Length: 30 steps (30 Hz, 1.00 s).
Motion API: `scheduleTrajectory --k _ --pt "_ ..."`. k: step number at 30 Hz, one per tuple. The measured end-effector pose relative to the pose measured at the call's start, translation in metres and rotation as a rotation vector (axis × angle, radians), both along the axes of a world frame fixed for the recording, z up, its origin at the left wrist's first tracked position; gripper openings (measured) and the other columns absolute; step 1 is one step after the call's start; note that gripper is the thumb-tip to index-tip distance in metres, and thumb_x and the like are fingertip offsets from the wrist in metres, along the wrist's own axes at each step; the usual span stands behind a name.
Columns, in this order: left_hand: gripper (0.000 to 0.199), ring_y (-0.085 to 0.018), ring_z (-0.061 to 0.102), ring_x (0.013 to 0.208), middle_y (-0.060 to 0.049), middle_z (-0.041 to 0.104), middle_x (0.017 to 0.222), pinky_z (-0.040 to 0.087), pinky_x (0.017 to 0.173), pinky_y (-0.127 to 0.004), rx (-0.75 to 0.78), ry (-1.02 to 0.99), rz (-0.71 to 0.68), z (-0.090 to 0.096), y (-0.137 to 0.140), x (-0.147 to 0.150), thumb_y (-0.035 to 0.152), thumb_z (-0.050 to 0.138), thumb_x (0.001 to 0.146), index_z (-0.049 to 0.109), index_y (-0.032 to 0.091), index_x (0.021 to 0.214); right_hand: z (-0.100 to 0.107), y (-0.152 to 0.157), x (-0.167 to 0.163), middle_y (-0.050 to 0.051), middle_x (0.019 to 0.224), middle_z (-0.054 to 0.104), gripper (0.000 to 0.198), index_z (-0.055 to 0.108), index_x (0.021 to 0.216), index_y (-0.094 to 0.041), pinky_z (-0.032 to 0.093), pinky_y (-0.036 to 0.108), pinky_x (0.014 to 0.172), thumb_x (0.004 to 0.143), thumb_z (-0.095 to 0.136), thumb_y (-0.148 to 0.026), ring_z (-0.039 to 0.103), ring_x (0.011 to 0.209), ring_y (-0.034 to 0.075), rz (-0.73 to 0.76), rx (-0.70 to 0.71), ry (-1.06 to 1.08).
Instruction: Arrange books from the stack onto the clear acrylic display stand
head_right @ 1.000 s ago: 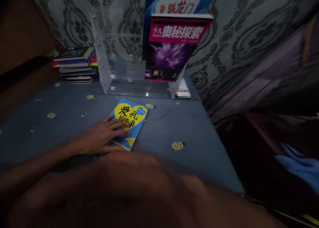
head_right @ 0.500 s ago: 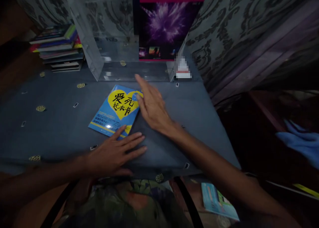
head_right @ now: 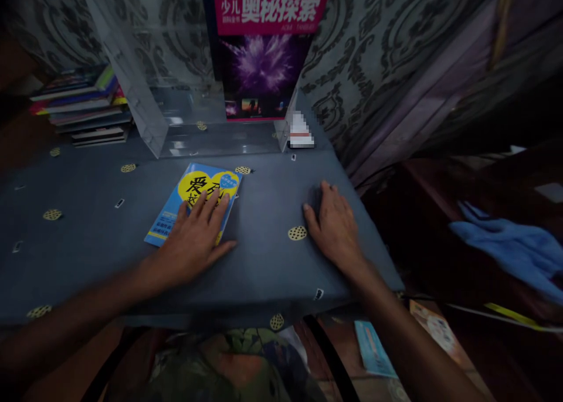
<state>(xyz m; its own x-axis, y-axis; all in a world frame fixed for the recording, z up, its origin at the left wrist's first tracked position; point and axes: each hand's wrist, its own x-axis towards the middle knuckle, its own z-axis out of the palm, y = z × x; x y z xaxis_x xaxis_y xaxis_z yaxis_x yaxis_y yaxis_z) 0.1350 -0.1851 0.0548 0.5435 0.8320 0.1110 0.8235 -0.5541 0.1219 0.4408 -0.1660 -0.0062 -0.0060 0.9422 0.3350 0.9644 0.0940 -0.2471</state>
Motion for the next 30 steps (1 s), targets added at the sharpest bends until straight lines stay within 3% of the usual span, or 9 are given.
scheduleTrajectory --k 3,9,11,13,17,22,25,30 --pt "0.065 -0.045 0.025 0.151 -0.025 0.036 0.160 0.028 0.113 -0.074 -0.031 0.081 -0.023 -0.005 0.012 -0.013 0.038 0.049 0.100 0.030 0.012 0.156 -0.001 0.000 0.000 0.024 0.149 0.051 0.070 0.030 0.156 -0.012 0.042 0.063 0.111 0.100 0.037 -0.054 0.048 0.140 0.040 0.001 0.022 0.027" --pt "0.063 -0.026 0.031 0.152 -0.011 0.035 0.164 0.028 0.123 -0.050 -0.137 0.159 -0.304 0.014 0.020 -0.068 0.018 0.043 0.095 0.029 0.020 0.156 -0.001 -0.002 0.003 0.022 0.150 0.051 0.068 0.032 0.155 -0.015 0.040 0.064 0.112 0.099 0.041 -0.052 0.046 0.141 0.041 0.026 0.012 0.066" --pt "0.060 -0.028 0.036 0.149 -0.012 0.039 0.161 0.033 0.120 -0.053 -0.123 0.155 -0.245 0.017 0.022 -0.060 0.017 0.043 0.094 0.034 0.020 0.153 0.002 -0.002 0.001 0.021 0.150 0.051 0.065 0.034 0.155 -0.017 0.039 0.065 0.112 0.099 0.041 -0.049 0.045 0.142 0.040 0.045 0.001 0.065" --pt "0.051 -0.036 0.040 0.145 -0.019 0.044 0.156 0.037 0.114 -0.060 -0.069 0.161 -0.090 0.015 0.024 -0.036 0.020 0.043 0.097 0.042 0.014 0.148 0.008 -0.002 -0.006 0.022 0.151 0.050 0.062 0.036 0.154 -0.015 0.037 0.064 0.113 0.099 0.041 -0.044 0.042 0.144 0.040 0.100 -0.015 0.057" --pt "0.042 -0.042 0.051 0.132 -0.028 0.055 0.140 0.045 0.104 -0.060 0.033 0.221 0.111 0.008 0.030 0.011 0.025 0.044 0.101 0.052 0.005 0.137 0.028 0.005 -0.036 0.019 0.150 0.052 0.058 0.038 0.153 -0.017 0.037 0.060 0.116 0.098 0.044 -0.035 0.043 0.144 0.035 0.372 -0.065 0.153" --pt "0.034 -0.037 0.061 0.113 -0.023 0.066 0.119 0.054 0.091 -0.051 0.116 0.207 0.086 0.007 0.034 0.016 0.030 0.046 0.102 0.061 0.007 0.122 0.047 0.026 -0.091 0.009 0.126 0.071 0.046 0.045 0.146 -0.026 0.051 0.049 0.106 0.101 0.041 -0.032 0.066 0.120 0.026 0.608 -0.093 0.578" --pt "0.030 -0.036 0.061 0.115 -0.021 0.068 0.118 0.054 0.091 -0.048 0.158 0.159 0.066 0.004 0.035 0.010 0.028 0.044 0.102 0.062 0.010 0.119 0.043 0.035 -0.113 0.008 0.111 0.076 0.040 0.051 0.139 -0.023 0.053 0.046 0.102 0.103 0.038 -0.034 0.071 0.109 0.024 0.589 -0.013 0.750" --pt "0.036 -0.036 0.063 0.116 -0.023 0.068 0.119 0.056 0.086 -0.046 0.188 0.217 0.045 0.005 0.035 0.013 0.023 0.034 0.105 0.063 0.007 0.119 0.034 0.036 -0.117 0.008 0.109 0.076 0.043 0.050 0.138 -0.024 0.052 0.045 0.104 0.105 0.035 -0.046 0.070 0.108 0.022 0.511 0.052 0.833"
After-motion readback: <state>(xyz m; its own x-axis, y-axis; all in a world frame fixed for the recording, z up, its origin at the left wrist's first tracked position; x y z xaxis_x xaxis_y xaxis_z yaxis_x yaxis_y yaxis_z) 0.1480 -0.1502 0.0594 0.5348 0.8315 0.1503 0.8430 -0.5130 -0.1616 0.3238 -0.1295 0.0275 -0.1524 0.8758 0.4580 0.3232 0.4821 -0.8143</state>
